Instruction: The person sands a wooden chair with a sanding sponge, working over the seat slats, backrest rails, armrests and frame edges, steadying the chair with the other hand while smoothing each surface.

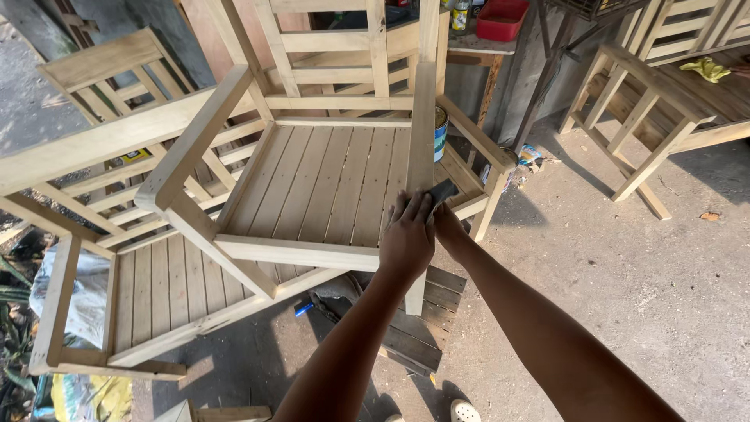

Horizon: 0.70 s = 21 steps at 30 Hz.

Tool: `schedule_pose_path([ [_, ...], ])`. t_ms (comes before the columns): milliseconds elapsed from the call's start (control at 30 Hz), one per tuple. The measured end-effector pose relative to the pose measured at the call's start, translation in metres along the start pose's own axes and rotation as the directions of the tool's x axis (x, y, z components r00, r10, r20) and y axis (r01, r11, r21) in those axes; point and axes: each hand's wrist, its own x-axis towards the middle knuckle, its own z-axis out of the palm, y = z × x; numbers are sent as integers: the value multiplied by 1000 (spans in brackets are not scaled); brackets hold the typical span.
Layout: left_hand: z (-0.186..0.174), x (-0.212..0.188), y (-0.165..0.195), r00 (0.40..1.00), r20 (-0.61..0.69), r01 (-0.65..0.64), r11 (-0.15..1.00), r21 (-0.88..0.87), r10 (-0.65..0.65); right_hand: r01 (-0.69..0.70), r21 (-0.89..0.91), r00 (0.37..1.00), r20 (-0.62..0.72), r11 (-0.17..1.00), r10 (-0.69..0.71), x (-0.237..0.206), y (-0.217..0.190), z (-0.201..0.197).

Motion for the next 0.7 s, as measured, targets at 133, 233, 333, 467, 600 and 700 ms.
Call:
schedule_pose_path([
  [133, 8, 14, -1, 1000, -29, 11, 997, 74, -9, -3, -80, 998, 58, 997, 8, 4, 0, -6],
  [233, 12, 47, -11, 993, -9, 115, 988, -103, -117, -97, 41, 995, 41, 994, 96, 0, 0, -4],
  [333, 10, 41, -11, 994, -109, -9, 1000, -25, 6, -80, 82, 993, 91, 993, 73, -2, 2, -2],
  [467, 2, -23, 5, 988, -156, 25, 999, 22, -21, -64, 190, 983, 180, 980, 29, -6, 14, 1],
  [600, 0, -22, 3, 985, -109, 132, 990, -43, -136, 8, 279, 969, 235, 960, -76, -3, 17, 6],
  [700, 4, 19, -12, 976, -101, 192, 981, -14, -193, 81, 281, 940, 297, 956, -167, -5, 18, 10],
])
